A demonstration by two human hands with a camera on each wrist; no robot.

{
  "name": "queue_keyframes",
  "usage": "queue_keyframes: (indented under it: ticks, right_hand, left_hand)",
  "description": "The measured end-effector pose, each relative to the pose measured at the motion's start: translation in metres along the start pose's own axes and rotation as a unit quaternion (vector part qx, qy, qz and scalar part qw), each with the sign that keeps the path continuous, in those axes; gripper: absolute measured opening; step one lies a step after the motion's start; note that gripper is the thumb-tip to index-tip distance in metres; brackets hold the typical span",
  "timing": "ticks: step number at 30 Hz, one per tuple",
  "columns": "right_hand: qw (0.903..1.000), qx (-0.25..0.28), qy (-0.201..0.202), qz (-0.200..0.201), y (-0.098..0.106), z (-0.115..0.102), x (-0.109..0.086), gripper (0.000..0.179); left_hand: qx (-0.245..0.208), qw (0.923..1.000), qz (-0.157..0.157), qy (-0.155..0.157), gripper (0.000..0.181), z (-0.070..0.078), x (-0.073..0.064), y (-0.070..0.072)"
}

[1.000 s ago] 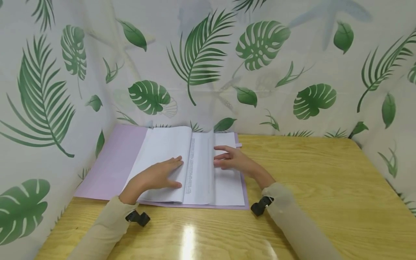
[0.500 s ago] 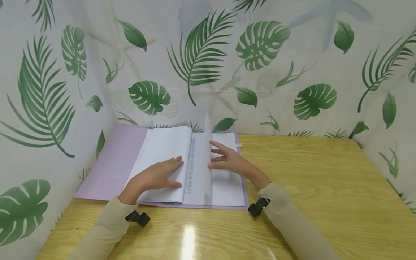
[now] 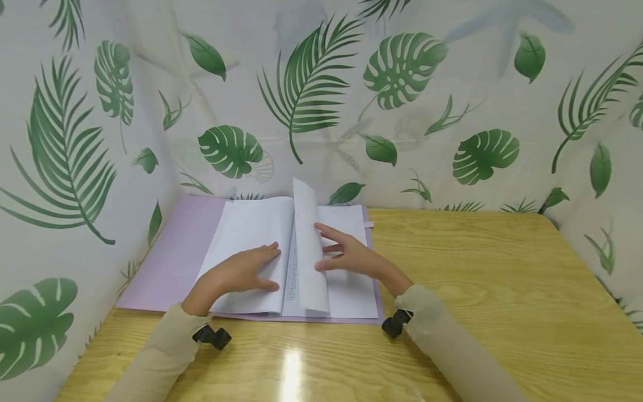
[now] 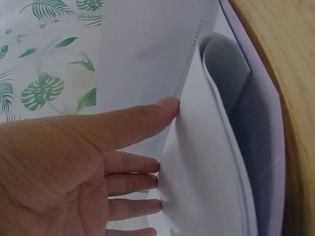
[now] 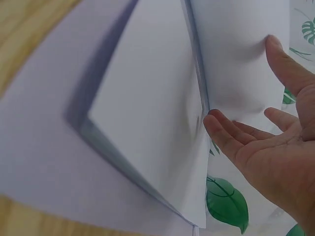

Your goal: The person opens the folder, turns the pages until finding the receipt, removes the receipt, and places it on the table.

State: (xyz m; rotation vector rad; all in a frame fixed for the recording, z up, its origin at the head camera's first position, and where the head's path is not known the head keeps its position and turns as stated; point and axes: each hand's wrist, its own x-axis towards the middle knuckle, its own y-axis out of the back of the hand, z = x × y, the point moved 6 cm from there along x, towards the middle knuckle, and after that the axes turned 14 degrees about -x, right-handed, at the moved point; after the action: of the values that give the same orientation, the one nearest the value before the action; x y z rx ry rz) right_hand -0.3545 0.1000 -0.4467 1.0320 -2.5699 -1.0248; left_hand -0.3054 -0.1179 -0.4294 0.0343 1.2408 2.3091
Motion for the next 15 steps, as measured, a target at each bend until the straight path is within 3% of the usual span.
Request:
queue_keyframes:
  ticks: [15]
  right_hand:
    - [0.9991, -0.021, -0.016, 0.034, -0.0096, -0.0009, 0.0052, 0.091]
  left_hand:
    - [-0.002, 0.9999, 0.005, -0.014, 0.083, 0.0023, 0.0003, 0.0008]
